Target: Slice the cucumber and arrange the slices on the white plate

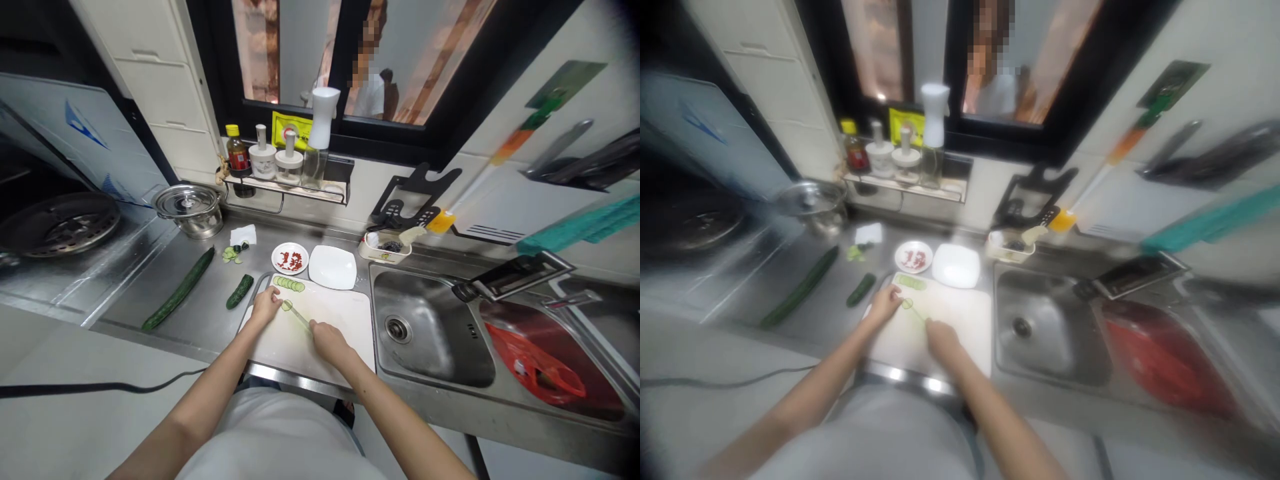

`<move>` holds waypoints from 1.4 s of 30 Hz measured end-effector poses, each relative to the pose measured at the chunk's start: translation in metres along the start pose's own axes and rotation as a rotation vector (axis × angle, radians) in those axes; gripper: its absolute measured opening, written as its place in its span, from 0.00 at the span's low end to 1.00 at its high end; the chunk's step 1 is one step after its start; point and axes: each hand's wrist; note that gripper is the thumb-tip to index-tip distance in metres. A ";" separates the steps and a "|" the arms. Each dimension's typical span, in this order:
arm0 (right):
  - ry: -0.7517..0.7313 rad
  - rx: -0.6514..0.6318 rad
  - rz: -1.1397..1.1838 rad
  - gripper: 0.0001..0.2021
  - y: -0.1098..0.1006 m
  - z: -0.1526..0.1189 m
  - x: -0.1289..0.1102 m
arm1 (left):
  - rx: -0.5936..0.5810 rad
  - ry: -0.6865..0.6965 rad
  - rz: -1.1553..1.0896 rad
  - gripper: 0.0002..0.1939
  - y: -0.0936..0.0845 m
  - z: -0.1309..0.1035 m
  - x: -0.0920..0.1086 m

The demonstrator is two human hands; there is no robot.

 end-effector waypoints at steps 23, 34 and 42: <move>-0.044 0.059 -0.082 0.16 -0.003 0.006 0.001 | 0.000 0.007 0.030 0.11 0.003 0.003 -0.004; -0.065 0.114 -0.151 0.17 0.004 0.014 0.005 | 0.004 0.018 0.048 0.11 0.004 0.003 -0.005; 0.006 0.110 -0.086 0.16 0.005 -0.005 0.012 | -0.033 0.086 0.118 0.13 0.000 -0.006 -0.001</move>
Point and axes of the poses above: each hand's wrist, its own z-axis towards the middle knuckle, its own y-axis out of the palm, x = y × z, and after that the axes turned 2 degrees about -x, right-handed
